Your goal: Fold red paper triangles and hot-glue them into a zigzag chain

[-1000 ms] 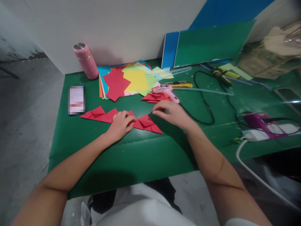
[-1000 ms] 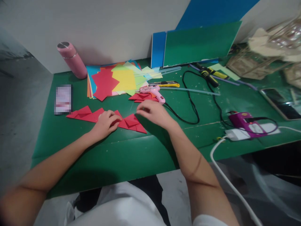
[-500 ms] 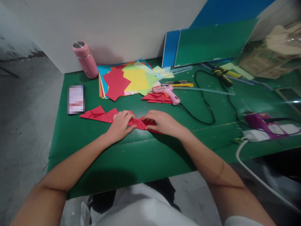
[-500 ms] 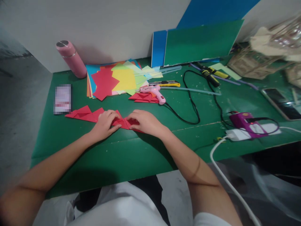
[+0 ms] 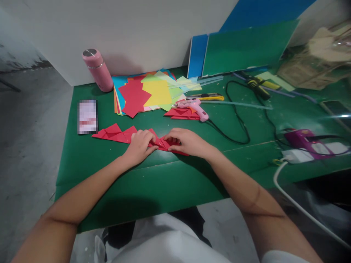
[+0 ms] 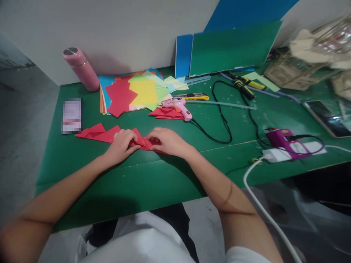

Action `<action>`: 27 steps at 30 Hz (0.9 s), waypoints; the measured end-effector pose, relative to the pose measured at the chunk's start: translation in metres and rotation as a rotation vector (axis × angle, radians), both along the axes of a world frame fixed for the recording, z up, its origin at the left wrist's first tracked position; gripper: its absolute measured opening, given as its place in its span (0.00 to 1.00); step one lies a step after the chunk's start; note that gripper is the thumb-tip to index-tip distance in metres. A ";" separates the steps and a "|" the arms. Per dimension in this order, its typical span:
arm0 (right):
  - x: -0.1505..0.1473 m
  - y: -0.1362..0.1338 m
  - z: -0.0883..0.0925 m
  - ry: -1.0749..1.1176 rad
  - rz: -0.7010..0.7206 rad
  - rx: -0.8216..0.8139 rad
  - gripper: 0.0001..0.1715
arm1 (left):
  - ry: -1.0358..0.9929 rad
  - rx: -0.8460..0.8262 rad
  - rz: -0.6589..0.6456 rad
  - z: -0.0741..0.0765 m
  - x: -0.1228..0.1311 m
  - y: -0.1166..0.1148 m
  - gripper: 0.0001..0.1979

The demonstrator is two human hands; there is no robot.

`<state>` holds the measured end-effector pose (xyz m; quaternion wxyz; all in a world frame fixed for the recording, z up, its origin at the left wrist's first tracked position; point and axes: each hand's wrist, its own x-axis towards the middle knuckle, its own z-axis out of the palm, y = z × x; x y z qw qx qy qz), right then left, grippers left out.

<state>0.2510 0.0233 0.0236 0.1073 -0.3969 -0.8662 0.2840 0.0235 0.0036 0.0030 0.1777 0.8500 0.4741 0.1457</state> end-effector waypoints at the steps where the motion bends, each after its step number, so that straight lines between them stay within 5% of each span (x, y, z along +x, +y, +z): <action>1: 0.000 0.000 0.000 -0.001 0.004 0.001 0.15 | -0.004 0.001 0.005 0.000 0.000 0.000 0.08; 27: 0.000 -0.001 0.001 -0.004 0.044 0.035 0.16 | 0.036 0.028 -0.032 0.000 0.002 -0.001 0.11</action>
